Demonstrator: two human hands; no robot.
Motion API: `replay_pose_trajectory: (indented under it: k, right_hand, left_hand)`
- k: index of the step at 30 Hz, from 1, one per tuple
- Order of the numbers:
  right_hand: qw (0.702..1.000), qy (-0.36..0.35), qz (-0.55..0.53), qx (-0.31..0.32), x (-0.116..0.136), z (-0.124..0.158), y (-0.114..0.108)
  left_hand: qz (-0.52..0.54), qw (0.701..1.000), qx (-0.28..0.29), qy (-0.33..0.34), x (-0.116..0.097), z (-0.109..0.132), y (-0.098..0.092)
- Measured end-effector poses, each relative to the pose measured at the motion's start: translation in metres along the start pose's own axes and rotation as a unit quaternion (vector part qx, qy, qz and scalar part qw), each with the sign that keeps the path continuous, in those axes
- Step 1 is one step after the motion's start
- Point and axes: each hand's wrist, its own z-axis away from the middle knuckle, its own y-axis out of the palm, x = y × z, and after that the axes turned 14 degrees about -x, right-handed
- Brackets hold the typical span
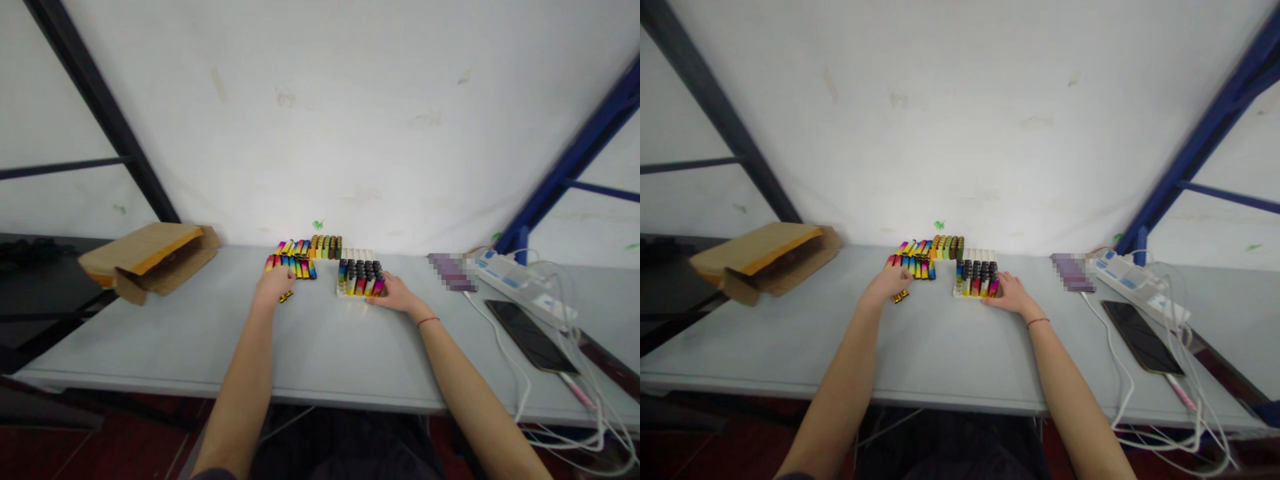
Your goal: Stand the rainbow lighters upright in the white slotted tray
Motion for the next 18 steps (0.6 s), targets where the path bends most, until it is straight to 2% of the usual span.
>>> replay_pose_trajectory:
  k: [2,6,12,18]
  right_hand:
    - [1.000,0.003,0.001,-0.001,0.000,0.000,0.000]
    - [1.000,0.003,0.001,-0.004,-0.001,0.001,0.001]
    - [1.000,-0.001,0.000,0.003,-0.001,0.000,-0.001]
    - [1.000,0.001,-0.009,-0.004,-0.003,0.000,0.000]
  left_hand:
    - [0.014,0.997,0.047,-0.060,0.021,-0.005,-0.006]
    - [0.078,0.989,0.067,-0.108,0.040,-0.007,-0.006]
    - [0.106,0.988,0.099,-0.052,0.029,-0.007,0.002]
    - [0.108,0.992,0.066,-0.026,0.016,-0.006,0.002]
